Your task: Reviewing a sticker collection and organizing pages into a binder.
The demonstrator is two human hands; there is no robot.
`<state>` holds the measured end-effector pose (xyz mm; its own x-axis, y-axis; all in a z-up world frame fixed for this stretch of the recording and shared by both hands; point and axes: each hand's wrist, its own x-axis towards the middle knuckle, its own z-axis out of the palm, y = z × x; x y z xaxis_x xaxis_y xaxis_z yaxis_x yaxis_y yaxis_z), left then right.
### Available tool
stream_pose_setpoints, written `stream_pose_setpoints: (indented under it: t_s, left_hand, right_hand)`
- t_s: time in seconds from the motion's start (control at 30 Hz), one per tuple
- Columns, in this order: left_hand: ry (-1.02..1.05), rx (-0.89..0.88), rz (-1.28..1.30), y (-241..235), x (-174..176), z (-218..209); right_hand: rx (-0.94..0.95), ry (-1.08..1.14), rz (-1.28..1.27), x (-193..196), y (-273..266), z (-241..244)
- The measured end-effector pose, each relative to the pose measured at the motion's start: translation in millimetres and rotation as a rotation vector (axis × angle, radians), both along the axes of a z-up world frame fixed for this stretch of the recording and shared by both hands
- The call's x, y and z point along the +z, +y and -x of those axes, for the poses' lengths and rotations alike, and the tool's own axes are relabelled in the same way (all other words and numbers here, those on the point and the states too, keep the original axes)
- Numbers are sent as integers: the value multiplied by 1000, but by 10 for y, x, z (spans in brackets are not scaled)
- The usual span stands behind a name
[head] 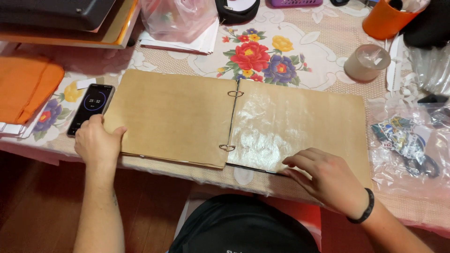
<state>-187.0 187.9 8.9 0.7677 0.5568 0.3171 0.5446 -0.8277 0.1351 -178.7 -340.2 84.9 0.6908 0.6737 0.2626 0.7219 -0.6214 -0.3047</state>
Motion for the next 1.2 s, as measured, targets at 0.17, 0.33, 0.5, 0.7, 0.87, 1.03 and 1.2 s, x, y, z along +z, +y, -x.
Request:
stream_pose_setpoints:
  t_s: [0.17,0.33,0.5,0.7,0.87,1.03,1.2]
  left_hand:
    - [-289,-88,-203,-434,228,35]
    - [-715,-615,-445,-1685,616,-61]
    - [-912,-1093,-327,-3026,925,90]
    - [-931,-1399,-110,-3868,825,375]
    - [-837,-1470,-45,-3975,737,507]
    - [-903,-1792,-36,-3666,679,468]
    - [-672,-1733,-197,-3172,555,243]
  right_hand:
    - [1,-14,-11,21,31,-31]
    - [-238,382,-262,86,133,-164]
    - [-292,786,-742,-308,-115,-491]
    - [-386,850,-1111,-239,-542,-583]
    - [-492,866,-1146,-492,-887,-671]
    - [-578,899,-1114,-767,-1432,-944]
    - [-623,849,-1047,-924,-1513,-1040]
